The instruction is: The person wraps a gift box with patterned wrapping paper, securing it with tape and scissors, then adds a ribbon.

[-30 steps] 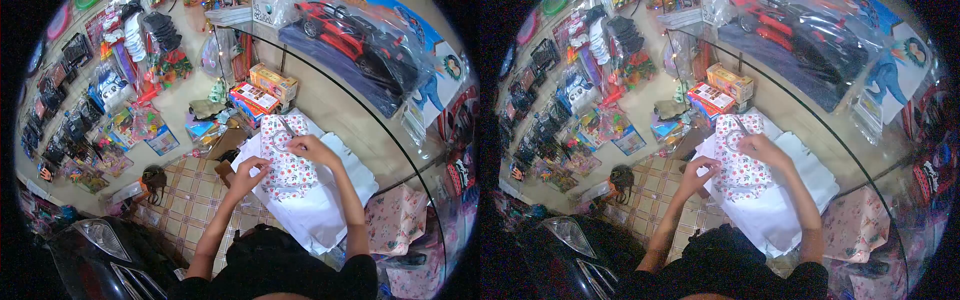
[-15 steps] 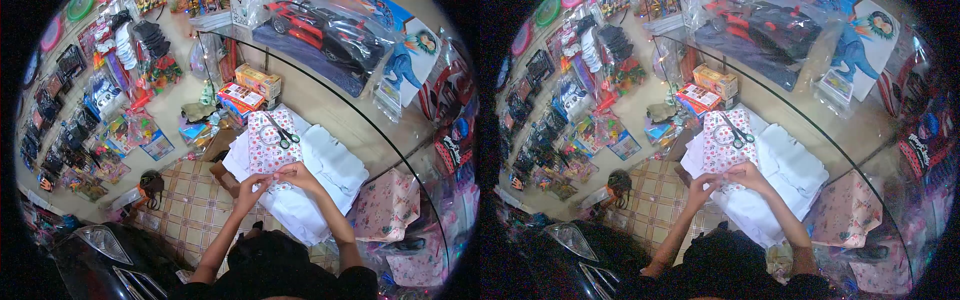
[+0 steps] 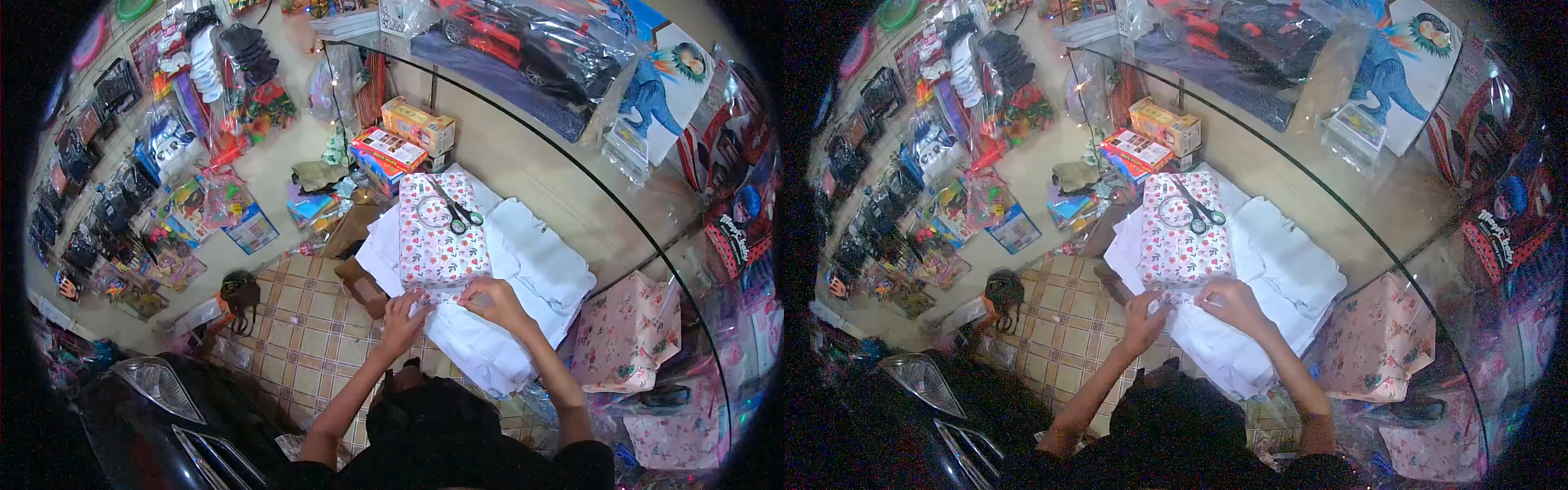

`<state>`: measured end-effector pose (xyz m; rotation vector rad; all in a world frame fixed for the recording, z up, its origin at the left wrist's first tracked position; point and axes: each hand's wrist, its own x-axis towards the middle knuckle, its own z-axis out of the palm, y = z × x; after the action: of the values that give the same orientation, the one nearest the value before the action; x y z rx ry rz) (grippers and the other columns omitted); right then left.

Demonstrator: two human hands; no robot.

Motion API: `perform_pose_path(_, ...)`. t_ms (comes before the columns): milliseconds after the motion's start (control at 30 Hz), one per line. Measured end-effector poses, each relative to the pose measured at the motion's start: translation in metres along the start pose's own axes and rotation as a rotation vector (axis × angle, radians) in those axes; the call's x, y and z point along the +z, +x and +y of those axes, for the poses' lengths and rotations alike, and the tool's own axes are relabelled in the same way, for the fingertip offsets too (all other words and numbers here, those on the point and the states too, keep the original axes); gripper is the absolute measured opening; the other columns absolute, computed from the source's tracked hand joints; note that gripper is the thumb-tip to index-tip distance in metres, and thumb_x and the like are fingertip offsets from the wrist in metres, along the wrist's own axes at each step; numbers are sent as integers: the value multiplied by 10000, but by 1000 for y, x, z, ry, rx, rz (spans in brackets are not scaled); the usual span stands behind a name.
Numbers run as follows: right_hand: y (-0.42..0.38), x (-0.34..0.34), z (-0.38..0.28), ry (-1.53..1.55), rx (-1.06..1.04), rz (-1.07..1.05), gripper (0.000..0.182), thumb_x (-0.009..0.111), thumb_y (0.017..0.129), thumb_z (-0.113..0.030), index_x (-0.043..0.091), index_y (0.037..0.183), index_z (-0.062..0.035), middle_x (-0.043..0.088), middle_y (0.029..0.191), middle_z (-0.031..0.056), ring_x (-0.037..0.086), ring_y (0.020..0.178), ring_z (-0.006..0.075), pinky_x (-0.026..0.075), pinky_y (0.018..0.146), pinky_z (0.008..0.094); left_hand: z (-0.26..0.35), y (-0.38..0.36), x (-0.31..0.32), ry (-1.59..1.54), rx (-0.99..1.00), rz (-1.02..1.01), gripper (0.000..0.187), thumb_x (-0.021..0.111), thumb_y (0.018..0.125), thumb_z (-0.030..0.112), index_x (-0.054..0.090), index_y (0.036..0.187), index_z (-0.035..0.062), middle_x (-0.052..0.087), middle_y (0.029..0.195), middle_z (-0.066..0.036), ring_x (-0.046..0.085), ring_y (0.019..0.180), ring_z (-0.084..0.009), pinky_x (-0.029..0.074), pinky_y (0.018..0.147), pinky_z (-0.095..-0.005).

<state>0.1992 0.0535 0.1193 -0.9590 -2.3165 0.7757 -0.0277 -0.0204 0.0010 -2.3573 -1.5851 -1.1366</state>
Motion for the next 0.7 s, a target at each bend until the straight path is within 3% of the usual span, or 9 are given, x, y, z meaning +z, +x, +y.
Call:
perform_pose_path(133,0,-2,1,15,20,-54,89,713,784,-165,685,819,-89,684,881,76,653,826,253,511,760,361,-14,12,12,77,144,63,367,641,755,132,646,1111,220,490,1362,-33,428,1267,-244,306,1022,-466)
perform_pose_path(333,1,-6,6,-25,-5,-98,99,707,794,-173,681,845,-93,685,898,82,646,873,272,508,789,375,-25,25,7,101,219,-46,310,607,782,140,664,1070,240,462,1415,4,395,1304,-225,274,1047,-466)
perform_pose_path(567,0,11,25,-50,-42,-164,97,656,833,-140,653,913,-85,672,966,75,631,945,292,493,828,395,-43,24,-2,156,308,-134,370,579,801,142,670,1145,244,387,1485,69,332,1369,-205,276,1047,-497)
perform_pose_path(700,-2,17,33,-53,-100,-164,199,639,834,-119,582,1018,-73,657,1021,96,636,969,297,486,853,406,-42,36,-24,115,314,-203,377,584,794,132,675,1147,229,366,1501,67,304,1392,-208,286,1046,-501)
